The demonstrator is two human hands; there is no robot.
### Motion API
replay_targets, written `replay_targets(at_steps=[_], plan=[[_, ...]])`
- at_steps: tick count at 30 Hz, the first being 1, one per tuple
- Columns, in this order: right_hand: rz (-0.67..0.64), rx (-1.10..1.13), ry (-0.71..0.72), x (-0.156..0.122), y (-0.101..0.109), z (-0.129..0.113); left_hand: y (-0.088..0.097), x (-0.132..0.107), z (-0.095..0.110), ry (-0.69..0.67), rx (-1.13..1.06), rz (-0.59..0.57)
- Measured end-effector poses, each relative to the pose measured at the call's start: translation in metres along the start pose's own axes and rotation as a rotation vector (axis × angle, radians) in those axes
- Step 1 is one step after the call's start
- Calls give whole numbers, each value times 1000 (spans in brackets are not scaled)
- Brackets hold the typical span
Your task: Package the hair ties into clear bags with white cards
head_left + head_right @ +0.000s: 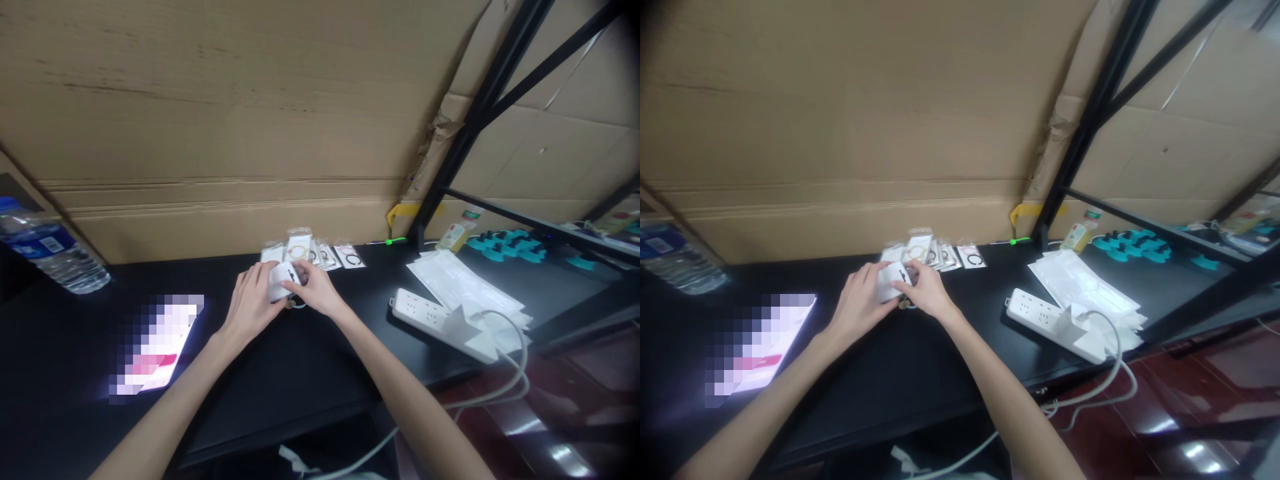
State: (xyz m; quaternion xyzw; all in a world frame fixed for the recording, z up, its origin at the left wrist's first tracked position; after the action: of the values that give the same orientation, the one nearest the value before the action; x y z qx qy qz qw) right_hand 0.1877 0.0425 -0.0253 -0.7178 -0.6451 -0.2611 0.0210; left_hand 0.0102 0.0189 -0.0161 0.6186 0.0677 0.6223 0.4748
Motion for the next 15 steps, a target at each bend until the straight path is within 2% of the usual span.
replay_targets(at_steps=[5, 15], plan=[[-7, 75, 47, 0, 3, -7, 0, 0, -2, 20, 20, 5], [-14, 80, -67, 1, 1, 0, -5, -2, 2, -44, 5, -41]])
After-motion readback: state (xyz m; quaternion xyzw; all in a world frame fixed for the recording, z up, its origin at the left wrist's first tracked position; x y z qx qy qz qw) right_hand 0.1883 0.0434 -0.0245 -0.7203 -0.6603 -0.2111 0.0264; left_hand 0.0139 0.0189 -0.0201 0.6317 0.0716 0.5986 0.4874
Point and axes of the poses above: each hand's wrist, its own x-axis towards the middle knuckle, its own y-axis out of the back of the hand, z = x × y, the point moved 3 cm from there along x, towards the middle knuckle, and after that the axes turned 13 degrees about z, right-handed, at the moved point
